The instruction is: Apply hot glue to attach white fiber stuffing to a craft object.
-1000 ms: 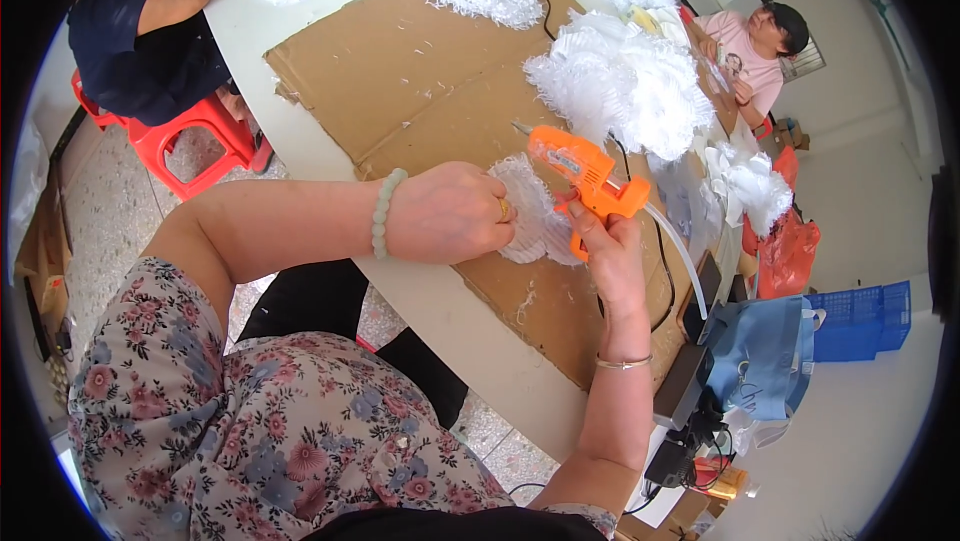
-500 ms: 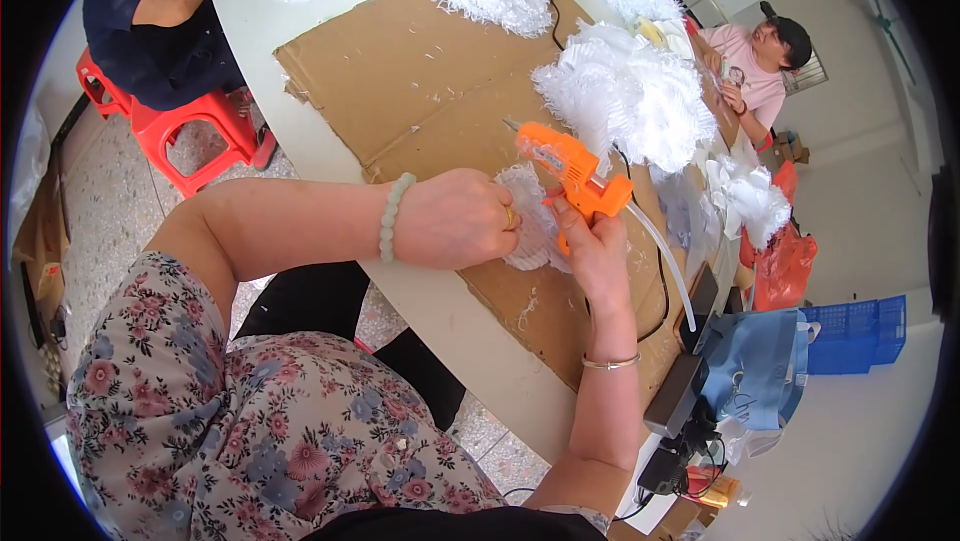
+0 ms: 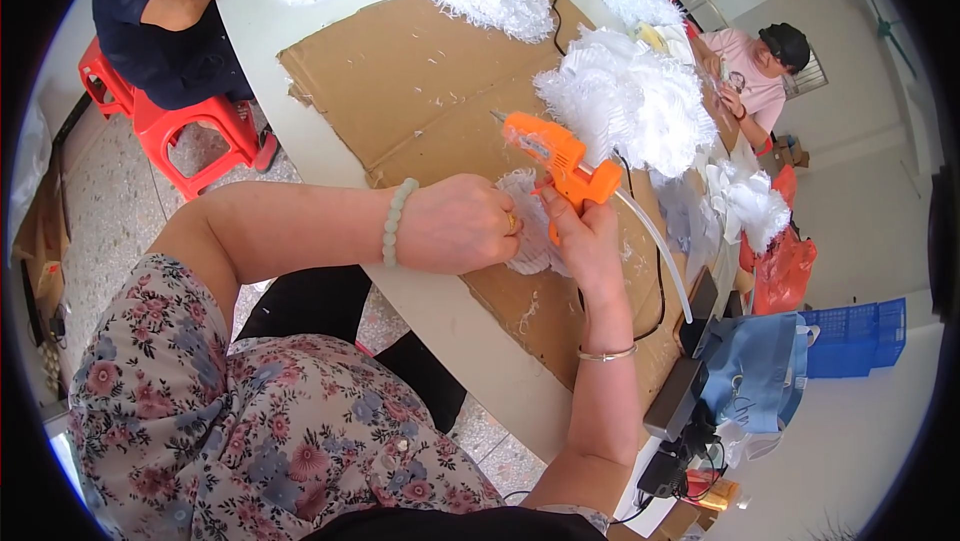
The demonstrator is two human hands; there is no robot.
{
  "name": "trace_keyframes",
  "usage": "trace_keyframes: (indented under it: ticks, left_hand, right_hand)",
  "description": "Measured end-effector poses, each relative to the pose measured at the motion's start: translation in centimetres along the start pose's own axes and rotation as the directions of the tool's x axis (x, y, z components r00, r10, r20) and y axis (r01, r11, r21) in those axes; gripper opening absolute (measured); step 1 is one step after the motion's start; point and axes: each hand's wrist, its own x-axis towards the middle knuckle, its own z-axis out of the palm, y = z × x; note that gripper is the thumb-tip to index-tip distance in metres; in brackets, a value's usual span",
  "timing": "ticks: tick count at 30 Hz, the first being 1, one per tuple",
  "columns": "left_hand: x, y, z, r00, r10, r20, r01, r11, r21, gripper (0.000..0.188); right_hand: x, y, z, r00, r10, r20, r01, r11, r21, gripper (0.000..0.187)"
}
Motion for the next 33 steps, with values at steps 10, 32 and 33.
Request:
trace_keyframes:
  ticks: [10, 32, 33]
  left_hand:
    - [-0.4, -0.3, 0.3, 1.0, -0.008, 0.007, 0.008, 1.0, 0.007, 0.016]
    - [-1.7, -1.1, 1.4, 0.991, 0.083, -0.103, -0.074, 0.993, 0.087, 0.02]
    - [-1.7, -1.2, 1.2, 0.995, 0.075, -0.062, -0.07, 0.995, 0.077, 0.019]
  right_hand:
    - [-2.0, -1.7, -1.1, 0.997, 0.064, -0.05, -0.058, 0.991, 0.117, 0.022]
    - [-8.5, -1.6, -3.1, 0.974, 0.116, -0.196, -0.134, 0.987, -0.083, 0.027]
    - [-8.2, -1.3, -2.8, 0.968, 0.177, -0.177, -0.208, 0.962, -0.176, 0.026]
